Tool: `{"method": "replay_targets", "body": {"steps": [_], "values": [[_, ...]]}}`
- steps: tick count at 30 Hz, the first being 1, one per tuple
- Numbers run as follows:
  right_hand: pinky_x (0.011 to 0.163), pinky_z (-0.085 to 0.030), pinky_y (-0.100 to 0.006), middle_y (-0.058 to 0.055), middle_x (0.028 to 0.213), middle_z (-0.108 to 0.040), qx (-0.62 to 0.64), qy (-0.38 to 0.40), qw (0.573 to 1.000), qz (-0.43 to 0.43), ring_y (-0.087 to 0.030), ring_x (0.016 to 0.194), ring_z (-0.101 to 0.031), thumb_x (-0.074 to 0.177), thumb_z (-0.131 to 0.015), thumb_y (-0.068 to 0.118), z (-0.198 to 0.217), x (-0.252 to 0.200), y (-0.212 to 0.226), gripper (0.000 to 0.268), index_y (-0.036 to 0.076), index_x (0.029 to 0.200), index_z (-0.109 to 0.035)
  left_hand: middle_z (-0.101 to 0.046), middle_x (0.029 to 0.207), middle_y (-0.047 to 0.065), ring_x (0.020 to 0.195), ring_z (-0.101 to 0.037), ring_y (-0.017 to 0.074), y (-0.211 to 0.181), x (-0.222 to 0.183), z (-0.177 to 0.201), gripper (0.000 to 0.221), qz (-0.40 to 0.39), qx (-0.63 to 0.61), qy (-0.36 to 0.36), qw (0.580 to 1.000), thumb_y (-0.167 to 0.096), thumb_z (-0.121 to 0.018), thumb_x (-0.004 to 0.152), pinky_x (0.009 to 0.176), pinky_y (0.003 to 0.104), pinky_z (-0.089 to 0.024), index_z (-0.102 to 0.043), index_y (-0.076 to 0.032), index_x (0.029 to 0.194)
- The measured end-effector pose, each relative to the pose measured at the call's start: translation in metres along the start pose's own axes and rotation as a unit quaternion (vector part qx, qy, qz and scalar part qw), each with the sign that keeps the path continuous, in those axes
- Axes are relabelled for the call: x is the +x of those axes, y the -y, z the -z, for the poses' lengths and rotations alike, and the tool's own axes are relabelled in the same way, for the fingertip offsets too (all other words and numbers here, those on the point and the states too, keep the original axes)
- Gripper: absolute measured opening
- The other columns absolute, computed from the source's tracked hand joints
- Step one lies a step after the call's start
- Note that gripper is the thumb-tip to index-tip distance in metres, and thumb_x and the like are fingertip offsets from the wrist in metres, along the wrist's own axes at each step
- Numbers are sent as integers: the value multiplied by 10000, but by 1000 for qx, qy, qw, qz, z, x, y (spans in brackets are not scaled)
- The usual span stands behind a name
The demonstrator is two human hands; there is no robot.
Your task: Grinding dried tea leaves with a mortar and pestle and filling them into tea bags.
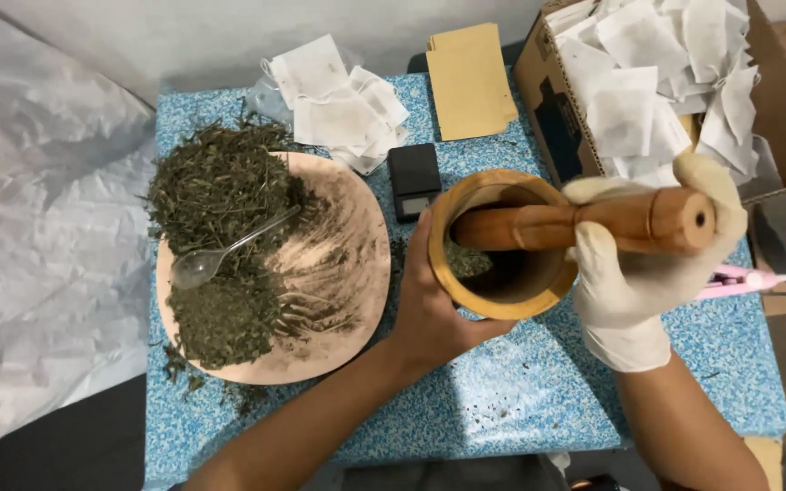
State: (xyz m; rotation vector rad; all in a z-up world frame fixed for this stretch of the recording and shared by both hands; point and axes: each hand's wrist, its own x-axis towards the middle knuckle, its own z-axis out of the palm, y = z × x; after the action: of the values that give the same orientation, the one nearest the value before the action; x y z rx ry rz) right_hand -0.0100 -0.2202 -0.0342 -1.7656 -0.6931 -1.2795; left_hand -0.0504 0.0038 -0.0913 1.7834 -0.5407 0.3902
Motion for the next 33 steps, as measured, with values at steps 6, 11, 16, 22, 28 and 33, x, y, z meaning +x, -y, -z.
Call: {"method": "replay_targets", "body": {"steps": [6, 11, 16, 22, 28, 33], "values": [[1069, -590, -444, -241, 1293, -661, 48, 59, 992, -105, -343, 1121, -710, 1145, -680, 124, -25, 68, 48, 304, 42, 1360, -481, -50, 1906, 141, 1861, -83, 389, -31, 30, 30, 1582, -64, 31, 7, 997, -548, -1083, 807, 1597, 617, -155, 23, -92, 1843], [703, -703, -309, -121, 935, -675, 349, 86, 913, -192, -207, 715, -725, 1131, -555, -106, -52, 77, 37, 177, 55, 1190, -597, -110, 1903, 198, 1788, -65, 481, -60, 79, 44, 1603, 16, 208, 219, 953, -700, -1037, 811, 1452, 699, -68, 53, -40, 1782], [387, -402, -276, -84, 632, -482, 343, 79, 893, -282, -164, 440, -475, 1092, -397, -57, -51, 93, 44, 253, 38, 908, -542, -129, 1887, 224, 1760, -168, 450, -47, 90, 42, 1655, -36, 260, 273, 925, -931, -857, 831, 1430, 662, -134, 144, -18, 1780], [375, -420, -291, -102, 568, -476, 294, 16, 942, -159, -159, 412, -512, 897, -370, -240, -68, 79, 52, 308, 15, 959, -531, -330, 1747, 240, 1645, -320, 476, -45, 99, 38, 1529, -43, 282, 293, 913, -868, -956, 746, 1228, 650, -442, -202, 34, 1724], [377, -327, -313, -73, 595, -434, 428, 23, 847, -314, -154, 425, -380, 1016, -399, -90, -53, 87, 32, 258, 45, 886, -576, -296, 1756, 227, 1641, -291, 458, -45, 99, 34, 1568, -42, 322, 301, 897, -959, -874, 776, 1300, 631, -322, -169, 55, 1743], [345, -442, -229, -30, 599, -497, 304, 74, 920, -235, -117, 402, -480, 899, -345, -210, -54, 90, 48, 371, 65, 857, -592, -95, 1836, 326, 1710, -55, 456, -49, 93, 8, 1706, -30, 446, 279, 850, -1180, -658, 785, 1379, 622, -2, -76, 101, 1750]]}}
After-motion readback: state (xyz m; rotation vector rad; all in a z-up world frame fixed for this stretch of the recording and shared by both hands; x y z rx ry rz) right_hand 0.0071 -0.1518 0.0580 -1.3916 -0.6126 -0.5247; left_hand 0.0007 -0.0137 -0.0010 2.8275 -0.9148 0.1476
